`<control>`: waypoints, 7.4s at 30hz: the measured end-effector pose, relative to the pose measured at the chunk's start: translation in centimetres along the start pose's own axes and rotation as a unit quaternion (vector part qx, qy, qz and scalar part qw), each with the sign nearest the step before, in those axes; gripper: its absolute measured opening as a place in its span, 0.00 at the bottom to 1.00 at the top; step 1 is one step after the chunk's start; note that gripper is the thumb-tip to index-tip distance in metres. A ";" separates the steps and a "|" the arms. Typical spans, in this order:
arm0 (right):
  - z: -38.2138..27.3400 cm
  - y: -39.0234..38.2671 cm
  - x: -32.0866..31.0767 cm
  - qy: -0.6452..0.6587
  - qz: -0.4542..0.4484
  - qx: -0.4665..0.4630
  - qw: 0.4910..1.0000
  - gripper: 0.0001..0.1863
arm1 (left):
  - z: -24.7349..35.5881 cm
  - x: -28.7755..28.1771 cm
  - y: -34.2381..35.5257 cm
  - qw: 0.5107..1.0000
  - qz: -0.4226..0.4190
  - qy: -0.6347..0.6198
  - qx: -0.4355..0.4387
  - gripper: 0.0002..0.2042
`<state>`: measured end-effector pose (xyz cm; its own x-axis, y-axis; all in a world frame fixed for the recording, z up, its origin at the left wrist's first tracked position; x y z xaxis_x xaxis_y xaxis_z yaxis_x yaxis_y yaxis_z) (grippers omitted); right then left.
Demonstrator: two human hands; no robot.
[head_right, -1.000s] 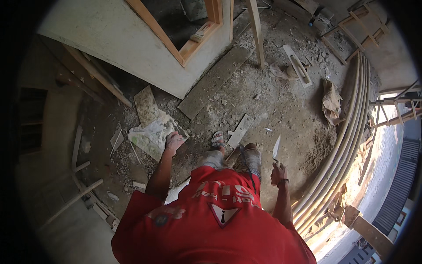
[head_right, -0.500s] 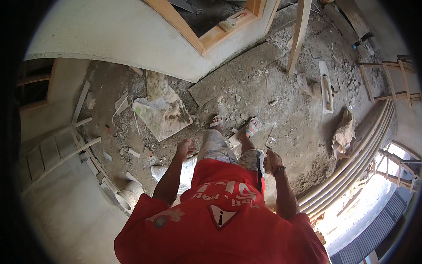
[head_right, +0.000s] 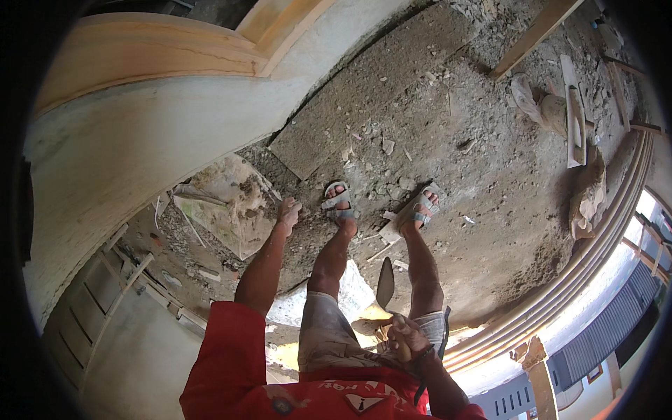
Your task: The person applies mortar to the back of a tile using a trowel and positions it onto a surface.
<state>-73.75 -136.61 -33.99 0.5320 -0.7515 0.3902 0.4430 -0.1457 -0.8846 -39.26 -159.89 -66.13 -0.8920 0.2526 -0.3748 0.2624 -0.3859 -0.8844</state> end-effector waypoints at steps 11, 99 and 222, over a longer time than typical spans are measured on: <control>1.0 2.8 -1.3 0.112 0.021 0.077 0.991 0.22 | 4.1 -3.9 24.3 0.963 0.144 -0.182 -0.134 0.39; 52.9 16.9 11.5 0.941 0.098 -0.091 0.311 0.19 | -37.5 12.1 -125.5 -0.011 -0.583 0.741 0.331 0.11; 177.6 -4.2 -67.5 -0.007 0.466 -0.466 0.752 0.13 | -143.2 -21.8 -109.7 0.769 -0.444 0.402 0.226 0.28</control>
<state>16.64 29.03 -11.22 0.3087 -0.8013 -0.5125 -0.8214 0.0470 -0.5684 4.07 3.99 -0.76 -0.0829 0.9906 0.1087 -0.6346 0.0316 -0.7722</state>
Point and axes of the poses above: each hand's wrist, its own y-axis towards the middle knuckle, its own x-axis out of the palm, z = x × y, the point moved 10 cm from there along y, towards the middle knuckle, and after that the axes turned 4 degrees about y, right-handed, at the moved point
